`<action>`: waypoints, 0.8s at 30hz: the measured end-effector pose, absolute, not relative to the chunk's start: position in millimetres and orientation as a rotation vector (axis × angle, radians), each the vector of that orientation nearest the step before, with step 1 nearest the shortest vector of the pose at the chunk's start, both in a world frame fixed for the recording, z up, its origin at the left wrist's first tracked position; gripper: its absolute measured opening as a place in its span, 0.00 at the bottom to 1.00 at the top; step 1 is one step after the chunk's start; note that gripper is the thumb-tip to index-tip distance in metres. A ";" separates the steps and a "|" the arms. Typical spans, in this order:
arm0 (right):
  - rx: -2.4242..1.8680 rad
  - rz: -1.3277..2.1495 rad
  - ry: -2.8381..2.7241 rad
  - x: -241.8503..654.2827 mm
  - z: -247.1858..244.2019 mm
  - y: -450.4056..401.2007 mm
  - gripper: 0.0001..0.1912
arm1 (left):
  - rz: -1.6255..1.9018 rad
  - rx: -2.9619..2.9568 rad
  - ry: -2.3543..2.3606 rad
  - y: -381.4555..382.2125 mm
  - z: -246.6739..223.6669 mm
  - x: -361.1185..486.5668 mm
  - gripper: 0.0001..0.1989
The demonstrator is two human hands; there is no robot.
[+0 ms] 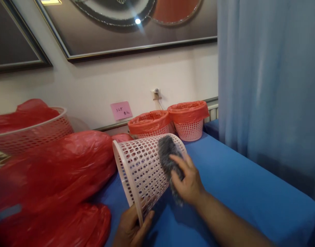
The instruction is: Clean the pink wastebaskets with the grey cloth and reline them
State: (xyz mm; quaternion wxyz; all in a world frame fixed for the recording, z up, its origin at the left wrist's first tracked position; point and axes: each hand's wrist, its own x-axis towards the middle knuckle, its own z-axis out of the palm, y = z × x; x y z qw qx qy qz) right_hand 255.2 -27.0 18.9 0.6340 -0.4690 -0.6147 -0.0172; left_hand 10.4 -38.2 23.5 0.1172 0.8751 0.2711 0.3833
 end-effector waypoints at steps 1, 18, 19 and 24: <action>-0.947 -0.085 -1.526 241.6 19.8 -40.8 0.25 | 1.125 2.578 0.787 -37.3 21.5 10.5 0.14; -1.307 0.066 -1.121 283.9 6.8 9.6 0.22 | 0.649 2.716 0.987 -23.0 18.8 9.2 0.12; -1.259 0.028 -1.189 274.4 7.9 -0.3 0.22 | 0.629 2.724 1.007 -23.4 17.0 9.5 0.13; -0.843 -0.170 -1.609 220.6 10.5 -63.7 0.28 | 0.640 2.666 0.967 -26.9 11.7 10.9 0.10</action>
